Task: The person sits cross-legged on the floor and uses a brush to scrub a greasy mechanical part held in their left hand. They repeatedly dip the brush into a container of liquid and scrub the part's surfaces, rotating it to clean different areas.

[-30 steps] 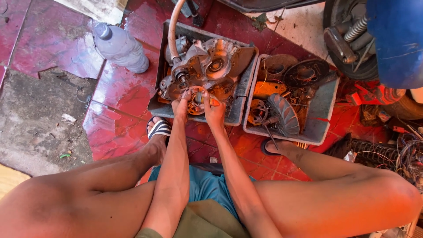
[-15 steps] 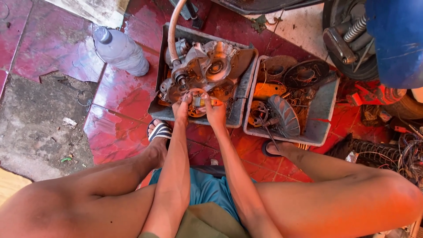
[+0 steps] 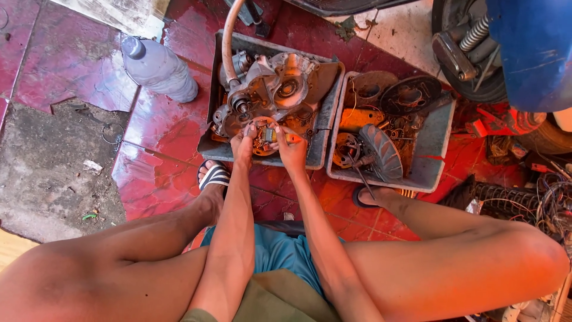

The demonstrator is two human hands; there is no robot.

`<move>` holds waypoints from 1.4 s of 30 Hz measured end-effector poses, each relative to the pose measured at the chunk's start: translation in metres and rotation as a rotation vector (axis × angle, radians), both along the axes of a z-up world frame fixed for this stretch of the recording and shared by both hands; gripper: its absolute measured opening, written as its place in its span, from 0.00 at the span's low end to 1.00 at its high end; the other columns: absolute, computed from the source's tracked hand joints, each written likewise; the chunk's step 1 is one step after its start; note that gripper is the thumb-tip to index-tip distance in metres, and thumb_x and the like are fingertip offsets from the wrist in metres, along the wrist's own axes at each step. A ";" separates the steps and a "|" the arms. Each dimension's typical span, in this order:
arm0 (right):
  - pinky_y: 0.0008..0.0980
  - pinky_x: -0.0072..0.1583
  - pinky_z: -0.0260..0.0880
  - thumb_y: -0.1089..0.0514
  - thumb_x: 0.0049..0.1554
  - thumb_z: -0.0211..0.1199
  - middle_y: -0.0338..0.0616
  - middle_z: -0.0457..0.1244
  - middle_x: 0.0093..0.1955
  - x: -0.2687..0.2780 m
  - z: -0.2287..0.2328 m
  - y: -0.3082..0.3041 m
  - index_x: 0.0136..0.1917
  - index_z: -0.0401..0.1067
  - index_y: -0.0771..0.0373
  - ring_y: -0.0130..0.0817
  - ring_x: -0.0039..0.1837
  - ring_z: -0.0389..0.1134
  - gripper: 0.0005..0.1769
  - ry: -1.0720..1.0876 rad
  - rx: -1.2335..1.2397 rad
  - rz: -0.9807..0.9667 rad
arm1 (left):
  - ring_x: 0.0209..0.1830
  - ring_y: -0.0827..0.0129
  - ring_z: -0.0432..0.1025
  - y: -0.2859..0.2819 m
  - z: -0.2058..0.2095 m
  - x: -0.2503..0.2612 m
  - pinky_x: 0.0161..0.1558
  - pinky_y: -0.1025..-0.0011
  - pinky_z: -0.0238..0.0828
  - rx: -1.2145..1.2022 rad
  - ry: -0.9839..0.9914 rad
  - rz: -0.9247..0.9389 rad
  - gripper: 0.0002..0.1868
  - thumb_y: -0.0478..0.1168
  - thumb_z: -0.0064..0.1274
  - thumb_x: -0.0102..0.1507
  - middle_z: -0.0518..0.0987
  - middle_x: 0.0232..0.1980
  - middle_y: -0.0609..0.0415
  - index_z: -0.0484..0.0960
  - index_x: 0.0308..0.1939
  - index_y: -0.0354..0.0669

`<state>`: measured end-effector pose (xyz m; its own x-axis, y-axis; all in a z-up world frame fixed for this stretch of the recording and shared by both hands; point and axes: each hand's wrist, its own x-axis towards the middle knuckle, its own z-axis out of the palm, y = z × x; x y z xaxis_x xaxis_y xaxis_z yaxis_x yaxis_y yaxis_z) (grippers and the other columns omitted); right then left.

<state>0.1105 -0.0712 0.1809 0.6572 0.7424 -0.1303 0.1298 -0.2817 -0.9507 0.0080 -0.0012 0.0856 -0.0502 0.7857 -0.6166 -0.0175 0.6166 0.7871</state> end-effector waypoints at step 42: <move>0.42 0.51 0.80 0.64 0.63 0.63 0.60 0.73 0.52 0.144 0.368 -0.045 0.56 0.80 0.69 0.52 0.49 0.78 0.10 -0.496 0.485 0.606 | 0.32 0.82 0.61 -0.016 0.398 0.065 0.43 0.74 0.64 0.596 -0.196 -0.357 0.19 0.50 0.57 0.70 0.73 0.26 0.57 0.80 0.40 0.33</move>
